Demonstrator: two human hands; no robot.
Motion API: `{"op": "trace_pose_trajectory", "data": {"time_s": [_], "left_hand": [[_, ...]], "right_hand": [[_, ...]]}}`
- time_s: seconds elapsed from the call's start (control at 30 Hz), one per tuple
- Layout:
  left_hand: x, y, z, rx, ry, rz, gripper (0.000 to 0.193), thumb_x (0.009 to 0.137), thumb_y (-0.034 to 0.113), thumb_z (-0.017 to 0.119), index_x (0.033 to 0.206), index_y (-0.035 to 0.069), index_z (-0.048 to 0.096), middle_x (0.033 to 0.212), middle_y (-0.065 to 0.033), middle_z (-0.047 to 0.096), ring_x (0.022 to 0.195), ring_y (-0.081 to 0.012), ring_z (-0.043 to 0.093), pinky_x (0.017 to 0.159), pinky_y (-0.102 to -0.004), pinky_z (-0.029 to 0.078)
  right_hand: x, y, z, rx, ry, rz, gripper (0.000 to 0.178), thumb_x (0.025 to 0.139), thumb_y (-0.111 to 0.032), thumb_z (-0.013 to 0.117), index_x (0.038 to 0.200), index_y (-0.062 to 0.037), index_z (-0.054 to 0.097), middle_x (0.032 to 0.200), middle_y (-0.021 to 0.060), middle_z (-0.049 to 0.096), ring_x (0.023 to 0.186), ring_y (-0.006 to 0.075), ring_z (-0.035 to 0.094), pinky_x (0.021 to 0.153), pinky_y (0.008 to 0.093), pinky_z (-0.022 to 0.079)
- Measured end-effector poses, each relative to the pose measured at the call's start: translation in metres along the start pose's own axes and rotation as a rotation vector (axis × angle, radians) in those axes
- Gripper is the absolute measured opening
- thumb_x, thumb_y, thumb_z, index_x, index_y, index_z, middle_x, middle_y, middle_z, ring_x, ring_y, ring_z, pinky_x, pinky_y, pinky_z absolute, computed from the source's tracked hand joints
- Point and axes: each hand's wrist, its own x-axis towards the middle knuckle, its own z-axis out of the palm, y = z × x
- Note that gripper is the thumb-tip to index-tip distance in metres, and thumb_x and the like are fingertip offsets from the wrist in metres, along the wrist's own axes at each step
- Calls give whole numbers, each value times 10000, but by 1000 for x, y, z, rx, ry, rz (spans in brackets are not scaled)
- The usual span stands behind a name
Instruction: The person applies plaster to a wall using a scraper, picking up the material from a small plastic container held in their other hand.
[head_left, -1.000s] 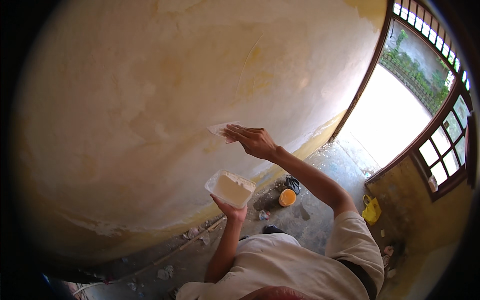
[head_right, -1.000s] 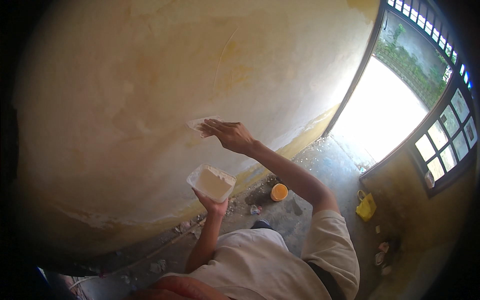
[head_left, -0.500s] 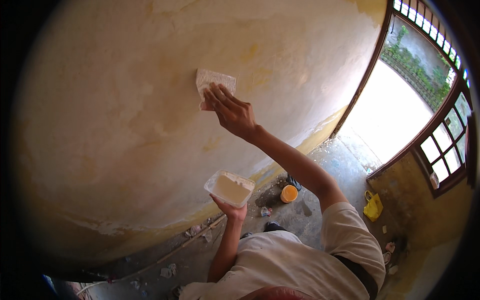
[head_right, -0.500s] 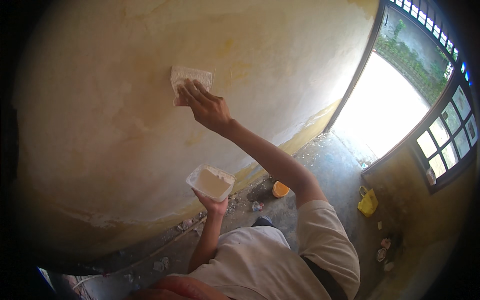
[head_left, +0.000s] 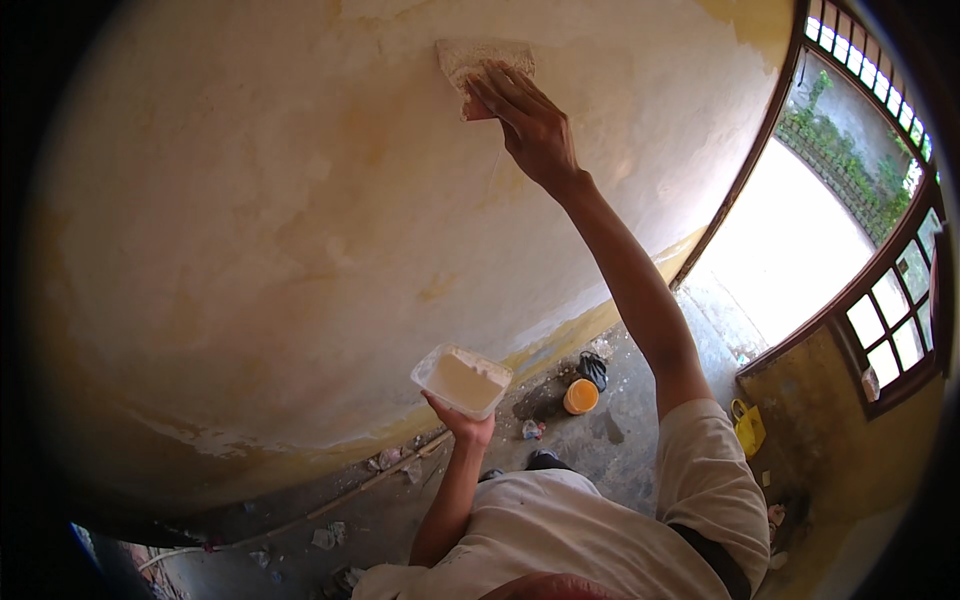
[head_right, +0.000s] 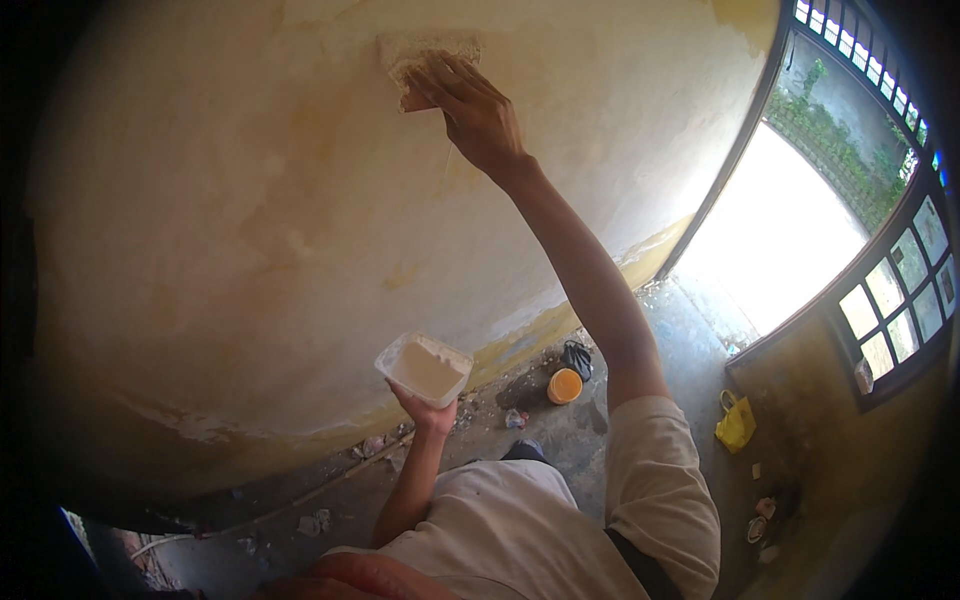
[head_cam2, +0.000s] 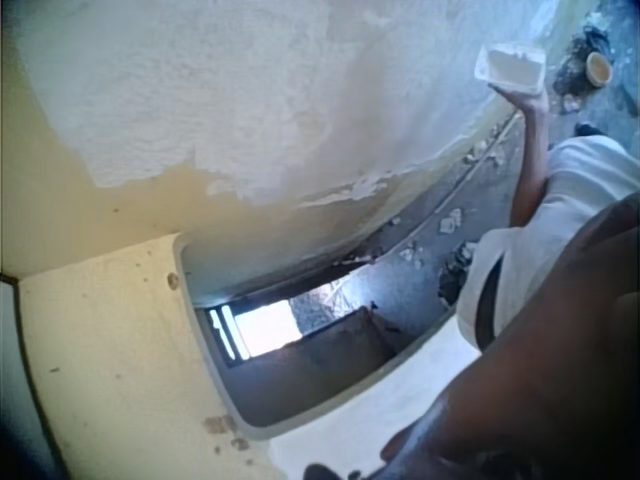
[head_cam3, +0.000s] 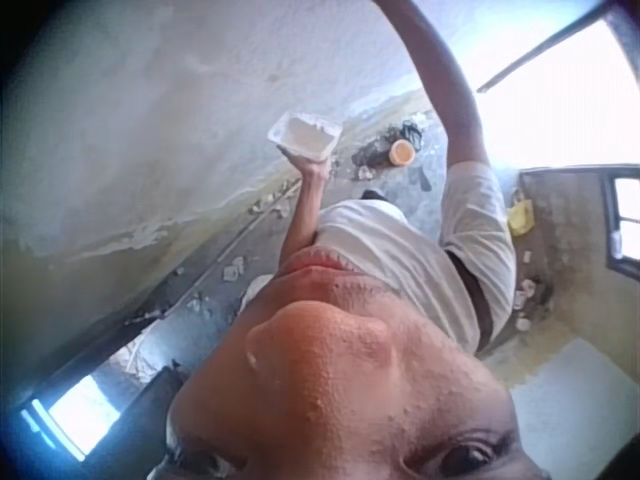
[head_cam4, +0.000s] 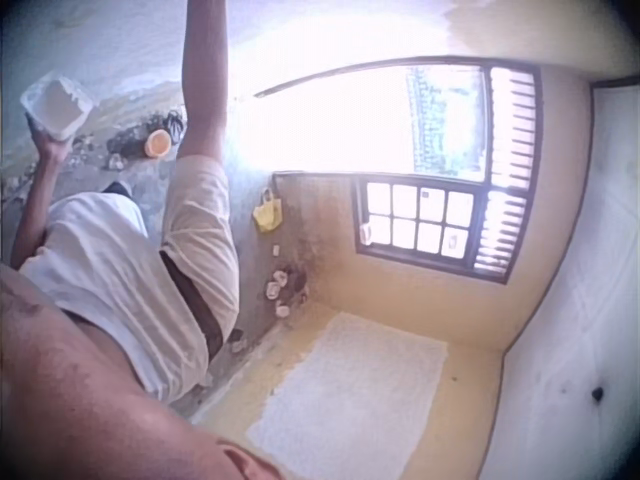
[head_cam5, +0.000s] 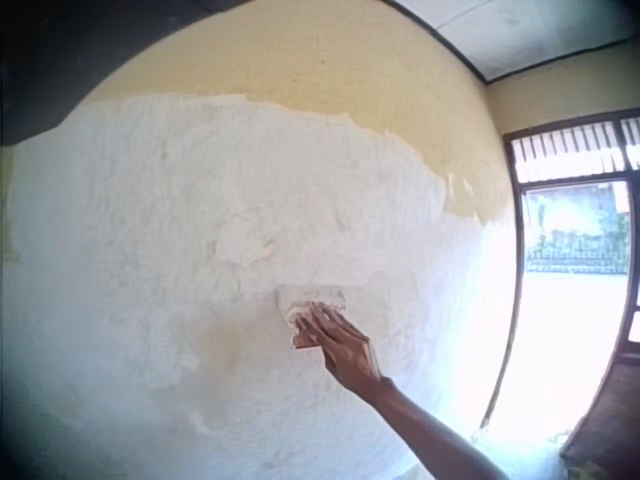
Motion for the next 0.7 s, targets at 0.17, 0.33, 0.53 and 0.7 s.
{"op": "trace_pose_trajectory", "data": {"time_s": [0.17,0.33,0.53,0.7], "left_hand": [[-3,4,8,18,-1,15,656,1039,710,401,1492,252,526,1461,42,580,1373,-218,532,1189,-472,398],[-1,4,4,24,55,-2,682,1032,723,398,1518,255,505,1468,38,575,1380,-216,524,1201,-494,376],[-2,3,2,73,40,17,770,1000,796,358,1556,274,465,1529,29,523,1423,-246,478,1216,-535,334],[-1,2,2,39,35,23,754,1006,788,357,1537,269,482,1488,27,556,1392,-238,509,1199,-527,364]], "right_hand": [[-78,-57,-1,151,-324,-36,676,821,113,689,1422,-196,659,1439,86,648,1324,301,625,1123,436,546],[-132,-88,-28,334,-396,162,563,860,84,694,1374,-147,689,1283,90,741,1160,273,731,987,384,622],[-15,-2,-42,-1,-4,948,408,978,-24,656,1382,-67,684,1079,186,786,836,219,780,740,326,609],[-28,-21,16,-37,87,281,472,947,-27,681,1408,-122,657,1328,131,715,1131,300,742,746,371,640]]}}
